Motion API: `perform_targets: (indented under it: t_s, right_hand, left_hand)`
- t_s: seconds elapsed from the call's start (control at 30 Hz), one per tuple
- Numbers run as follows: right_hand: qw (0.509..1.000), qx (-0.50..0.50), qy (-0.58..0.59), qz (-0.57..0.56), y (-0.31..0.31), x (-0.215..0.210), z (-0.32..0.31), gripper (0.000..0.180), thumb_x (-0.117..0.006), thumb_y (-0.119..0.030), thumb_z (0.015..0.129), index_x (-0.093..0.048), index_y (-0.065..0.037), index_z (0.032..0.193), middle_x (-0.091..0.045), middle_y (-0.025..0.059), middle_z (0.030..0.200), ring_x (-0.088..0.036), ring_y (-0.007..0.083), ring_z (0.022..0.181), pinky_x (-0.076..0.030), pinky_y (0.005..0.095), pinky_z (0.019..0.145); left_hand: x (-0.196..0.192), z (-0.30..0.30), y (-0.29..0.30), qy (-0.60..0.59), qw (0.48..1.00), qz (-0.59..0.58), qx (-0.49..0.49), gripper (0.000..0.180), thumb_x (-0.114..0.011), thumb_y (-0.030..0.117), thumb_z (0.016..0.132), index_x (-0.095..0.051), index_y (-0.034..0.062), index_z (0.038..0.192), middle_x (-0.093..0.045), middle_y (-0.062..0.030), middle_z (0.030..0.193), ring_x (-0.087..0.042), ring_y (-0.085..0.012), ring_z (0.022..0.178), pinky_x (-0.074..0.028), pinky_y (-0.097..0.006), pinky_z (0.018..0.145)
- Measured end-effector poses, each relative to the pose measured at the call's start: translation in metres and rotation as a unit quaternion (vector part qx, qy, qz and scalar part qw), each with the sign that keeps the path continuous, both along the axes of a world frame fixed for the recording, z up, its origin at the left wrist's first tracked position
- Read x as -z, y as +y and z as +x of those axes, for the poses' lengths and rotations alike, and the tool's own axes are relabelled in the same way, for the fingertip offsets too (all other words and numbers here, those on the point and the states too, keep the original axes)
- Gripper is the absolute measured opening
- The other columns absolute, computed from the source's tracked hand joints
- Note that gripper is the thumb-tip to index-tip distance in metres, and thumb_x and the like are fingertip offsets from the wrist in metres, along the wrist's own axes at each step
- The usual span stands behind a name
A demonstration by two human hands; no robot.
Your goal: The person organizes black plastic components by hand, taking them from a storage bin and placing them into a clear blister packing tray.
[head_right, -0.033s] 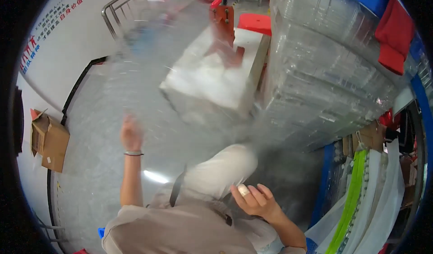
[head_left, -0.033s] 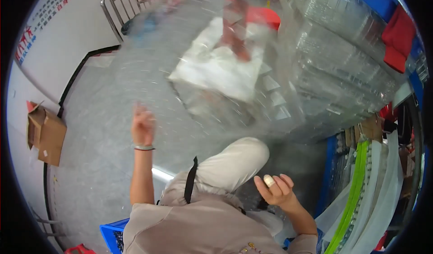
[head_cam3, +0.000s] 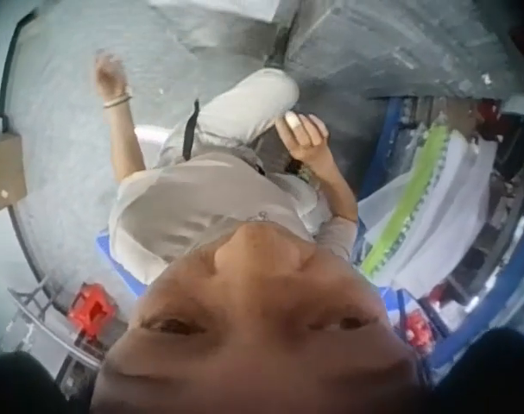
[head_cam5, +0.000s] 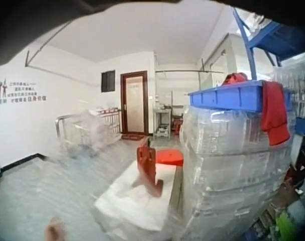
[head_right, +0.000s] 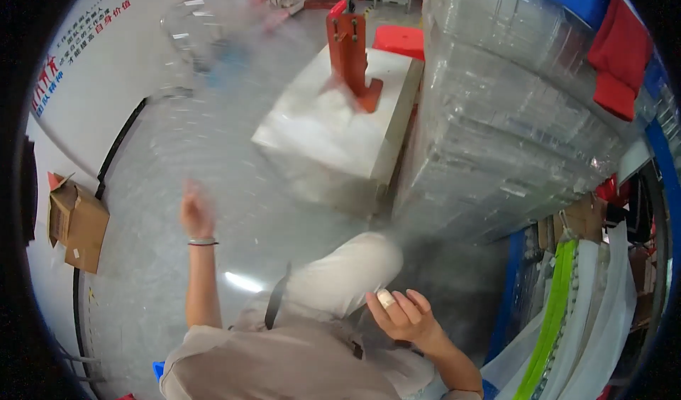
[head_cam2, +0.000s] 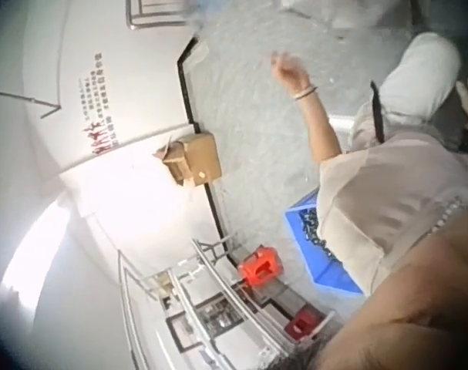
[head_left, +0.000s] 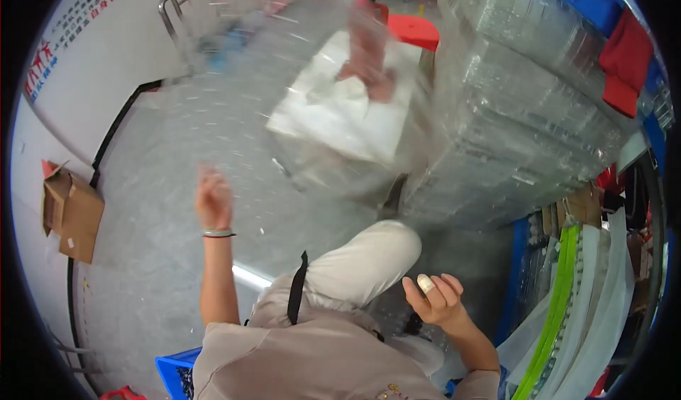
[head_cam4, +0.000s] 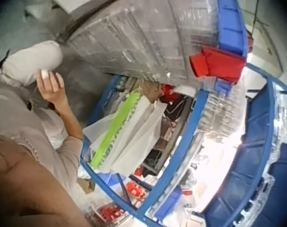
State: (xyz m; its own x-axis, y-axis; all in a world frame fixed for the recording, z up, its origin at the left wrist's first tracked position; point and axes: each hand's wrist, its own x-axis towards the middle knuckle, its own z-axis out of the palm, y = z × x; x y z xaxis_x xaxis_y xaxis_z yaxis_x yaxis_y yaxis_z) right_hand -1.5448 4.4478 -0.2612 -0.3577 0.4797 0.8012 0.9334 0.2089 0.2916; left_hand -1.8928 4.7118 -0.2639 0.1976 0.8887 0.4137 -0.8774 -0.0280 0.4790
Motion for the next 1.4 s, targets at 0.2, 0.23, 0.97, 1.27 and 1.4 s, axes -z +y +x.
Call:
perform_targets:
  t_s: [0.2, 0.23, 0.97, 1.27, 1.4]
  right_hand:
    - [0.982, -0.071, 0.018, -0.176, 0.059, -0.040, 0.054, 0.024, -0.057, -0.008, 0.068, -0.058, -0.009, 0.092, -0.050, 0.0059, 0.099, -0.048, 0.0180, 0.089, -0.040, 0.0310, 0.076]
    - [0.966, -0.085, 0.035, -0.243, 0.067, -0.056, 0.063, 0.025, -0.057, -0.007, 0.067, -0.057, -0.008, 0.091, -0.051, 0.0070, 0.099, -0.050, 0.0182, 0.087, -0.041, 0.0312, 0.076]
    - [0.962, 0.131, 0.173, -0.165, 0.068, -0.529, 0.207, 0.034, -0.064, -0.006, 0.064, -0.055, -0.002, 0.097, -0.055, 0.0100, 0.096, -0.056, 0.0210, 0.075, -0.045, 0.0303, 0.062]
    - [0.933, 0.236, 0.197, -0.185, 0.070, -0.541, 0.252, 0.032, -0.062, -0.006, 0.063, -0.057, -0.001, 0.095, -0.055, 0.0106, 0.093, -0.056, 0.0192, 0.074, -0.044, 0.0296, 0.060]
    - [0.889, 0.333, 0.246, -0.195, 0.042, -0.531, 0.254, 0.032, -0.066, -0.006, 0.059, -0.058, -0.002, 0.090, -0.057, 0.0079, 0.086, -0.055, 0.0181, 0.067, -0.042, 0.0278, 0.056]
  left_hand:
    - [-0.082, -0.017, 0.103, 0.018, 0.981, -0.034, -0.188, 0.027, -0.047, 0.008, 0.082, -0.051, 0.0012, 0.107, -0.058, -0.0063, 0.094, -0.056, -0.0113, 0.079, -0.048, -0.022, 0.066]
    - [-0.104, -0.010, 0.121, 0.016, 0.983, -0.027, -0.181, 0.027, -0.047, 0.008, 0.082, -0.051, 0.0012, 0.107, -0.058, -0.0063, 0.094, -0.056, -0.0113, 0.079, -0.048, -0.022, 0.066]
    - [-0.476, 0.338, 0.323, 0.094, 0.987, -0.119, -0.056, 0.025, -0.053, 0.016, 0.083, -0.049, 0.0000, 0.102, -0.056, -0.0086, 0.096, -0.054, -0.0167, 0.090, -0.045, -0.028, 0.083]
    - [-0.569, 0.762, 0.374, 0.109, 0.983, 0.003, 0.149, 0.013, -0.058, 0.011, 0.079, -0.051, 0.0020, 0.084, -0.056, -0.0095, 0.080, -0.056, -0.0202, 0.075, -0.049, -0.032, 0.067]
    - [-0.582, 0.931, 0.319, 0.119, 0.967, -0.083, 0.209, 0.053, -0.059, 0.007, 0.077, -0.025, -0.0006, 0.118, -0.053, -0.0165, 0.088, -0.058, -0.0268, 0.074, -0.051, -0.037, 0.060]
